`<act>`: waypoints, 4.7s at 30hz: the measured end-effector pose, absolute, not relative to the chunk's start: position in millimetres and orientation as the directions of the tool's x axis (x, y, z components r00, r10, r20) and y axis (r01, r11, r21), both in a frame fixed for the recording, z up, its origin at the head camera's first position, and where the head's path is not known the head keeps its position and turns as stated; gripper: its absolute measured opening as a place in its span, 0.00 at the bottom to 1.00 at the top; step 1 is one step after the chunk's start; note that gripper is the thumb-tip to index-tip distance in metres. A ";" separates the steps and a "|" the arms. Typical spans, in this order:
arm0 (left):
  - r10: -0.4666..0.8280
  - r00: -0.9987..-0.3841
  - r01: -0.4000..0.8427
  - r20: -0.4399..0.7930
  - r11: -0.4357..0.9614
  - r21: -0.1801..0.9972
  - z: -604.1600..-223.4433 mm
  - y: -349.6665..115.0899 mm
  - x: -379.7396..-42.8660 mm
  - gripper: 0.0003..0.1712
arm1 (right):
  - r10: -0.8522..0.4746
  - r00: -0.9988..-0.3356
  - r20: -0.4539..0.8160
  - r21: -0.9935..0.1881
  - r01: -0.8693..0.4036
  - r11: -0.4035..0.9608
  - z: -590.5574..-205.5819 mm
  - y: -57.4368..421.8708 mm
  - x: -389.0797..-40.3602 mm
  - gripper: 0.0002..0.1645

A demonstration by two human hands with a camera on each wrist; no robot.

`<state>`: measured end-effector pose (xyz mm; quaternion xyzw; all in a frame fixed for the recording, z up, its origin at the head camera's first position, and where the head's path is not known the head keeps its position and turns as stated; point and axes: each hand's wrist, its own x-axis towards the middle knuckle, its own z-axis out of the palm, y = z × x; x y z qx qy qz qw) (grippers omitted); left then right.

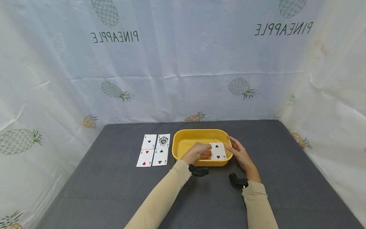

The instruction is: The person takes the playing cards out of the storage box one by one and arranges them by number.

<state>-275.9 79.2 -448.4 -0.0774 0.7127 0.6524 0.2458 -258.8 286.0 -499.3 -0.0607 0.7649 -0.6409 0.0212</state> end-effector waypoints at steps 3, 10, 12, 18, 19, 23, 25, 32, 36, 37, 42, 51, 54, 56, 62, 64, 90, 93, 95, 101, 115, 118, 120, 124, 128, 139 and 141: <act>0.154 -0.878 -0.435 -0.454 0.142 0.889 -448.8 81.1 -275.1 0.24 | -0.107 -0.994 0.034 -0.984 -0.052 0.169 -498.6 285.1 -258.8 0.35; 0.094 -0.897 -0.406 -0.432 0.210 0.889 -446.5 83.0 -274.4 0.12 | -0.122 -0.992 0.030 -0.985 -0.050 0.167 -496.9 286.0 -258.1 0.36; 0.097 -0.899 -0.398 -0.427 0.223 0.890 -445.6 82.6 -274.0 0.10 | -0.123 -0.992 0.029 -0.985 -0.049 0.163 -496.8 285.7 -257.6 0.36; 0.120 -0.882 -0.426 -0.457 0.212 0.879 -438.6 83.7 -272.6 0.17 | -0.116 -0.993 0.023 -0.987 -0.041 0.158 -496.7 285.0 -257.4 0.37; 0.128 -0.878 -0.432 -0.462 0.207 0.878 -437.3 84.4 -272.5 0.19 | -0.113 -0.993 0.020 -0.987 -0.038 0.157 -496.9 285.0 -257.9 0.36; 0.135 -0.865 -0.456 -0.484 0.192 0.869 -435.0 87.4 -272.3 0.23 | -0.116 -0.993 0.017 -0.988 -0.034 0.151 -497.4 285.9 -258.8 0.36; 0.133 -0.862 -0.464 -0.489 0.179 0.867 -436.0 89.2 -272.5 0.24 | -0.117 -0.993 0.017 -0.989 -0.034 0.143 -497.5 286.4 -258.9 0.36; 0.139 -0.868 -0.462 -0.477 0.130 0.877 -443.2 93.4 -274.0 0.18 | -0.123 -0.992 0.027 -0.988 -0.045 0.144 -497.7 287.2 -259.1 0.36; 0.165 -0.881 -0.424 -0.443 0.138 0.895 -445.4 95.2 -274.6 0.10 | -0.117 -0.993 0.031 -0.990 -0.047 0.135 -498.8 287.4 -259.1 0.36; 0.161 -0.885 -0.419 -0.438 0.138 0.897 -445.8 95.6 -274.5 0.10 | -0.114 -0.993 0.032 -0.990 -0.047 0.133 -499.0 287.2 -259.1 0.35; 0.123 -0.888 -0.430 -0.442 0.117 0.895 -447.2 96.3 -274.2 0.15 | -0.101 -0.994 0.033 -0.990 -0.046 0.131 -500.0 285.8 -259.0 0.34; 0.041 -0.911 -0.399 -0.411 0.167 0.902 -448.3 93.6 -276.9 0.09 | -0.109 -0.994 0.031 -0.991 -0.045 0.128 -499.5 285.9 -258.9 0.36; 0.039 -0.924 -0.366 -0.381 0.202 0.908 -447.9 89.3 -277.0 0.07 | -0.113 -0.993 0.026 -0.991 -0.040 0.127 -498.6 286.3 -258.7 0.36; 0.046 -0.931 -0.344 -0.362 0.221 0.913 -447.5 86.0 -277.3 0.06 | -0.113 -0.993 0.024 -0.991 -0.039 0.128 -498.4 286.7 -259.0 0.36; 0.052 -0.939 -0.316 -0.339 0.253 0.914 -447.3 79.7 -280.6 0.08 | -0.115 -0.993 0.024 -0.991 -0.038 0.127 -498.3 286.7 -259.1 0.35; 0.044 -0.937 -0.326 -0.346 0.246 0.913 -448.2 78.1 -283.4 0.08 | -0.115 -0.993 0.023 -0.992 -0.037 0.122 -498.4 286.8 -259.0 0.35; 0.257 -0.892 -0.390 -0.373 -0.018 0.921 -422.3 10.8 -301.4 0.16 | -0.093 -0.996 0.013 -0.992 -0.025 0.125 -501.5 286.7 -262.8 0.32; 0.281 -0.895 -0.368 -0.347 -0.026 0.929 -418.8 5.2 -299.7 0.16 | -0.098 -0.995 0.020 -0.992 -0.031 0.121 -501.1 286.6 -263.1 0.33; 0.283 -0.897 -0.364 -0.340 -0.035 0.931 -417.7 2.5 -299.8 0.16 | -0.098 -0.995 0.016 -0.992 -0.027 0.120 -500.6 286.4 -262.7 0.33; 0.238 -0.908 -0.365 -0.345 -0.042 0.930 -416.3 -8.2 -300.5 0.19 | -0.099 -0.995 0.008 -0.991 -0.021 0.131 -499.3 285.8 -260.9 0.34; 0.152 -0.933 -0.327 -0.328 0.031 0.945 -414.0 -50.5 -294.3 0.24 | -0.104 -0.995 0.008 -0.989 -0.023 0.143 -499.7 285.5 -260.5 0.35; 0.145 -0.938 -0.310 -0.316 0.064 0.949 -415.0 -59.4 -291.1 0.25 | -0.095 -0.995 0.003 -0.990 -0.016 0.137 -499.0 285.4 -260.3 0.35; 0.142 -0.939 -0.307 -0.314 0.072 0.949 -414.9 -65.5 -289.4 0.25 | -0.089 -0.996 -0.001 -0.990 -0.011 0.143 -498.8 285.7 -260.3 0.34; 0.126 -0.945 -0.296 -0.303 0.068 0.953 -413.8 -77.9 -286.3 0.25 | -0.084 -0.996 0.001 -0.989 -0.013 0.144 -498.6 285.9 -259.9 0.34; 0.104 -0.949 -0.293 -0.297 0.051 0.955 -412.2 -89.2 -284.6 0.24 | -0.091 -0.996 0.001 -0.990 -0.014 0.142 -497.9 285.7 -258.9 0.35; 0.071 -0.952 -0.290 -0.298 0.105 0.951 -413.3 -120.6 -278.9 0.26 | -0.100 -0.995 0.011 -0.990 -0.025 0.139 -498.1 285.9 -258.2 0.35; 0.058 -0.953 -0.290 -0.297 0.103 0.951 -414.1 -124.0 -279.3 0.26 | -0.098 -0.995 0.010 -0.990 -0.024 0.140 -498.8 286.1 -258.4 0.35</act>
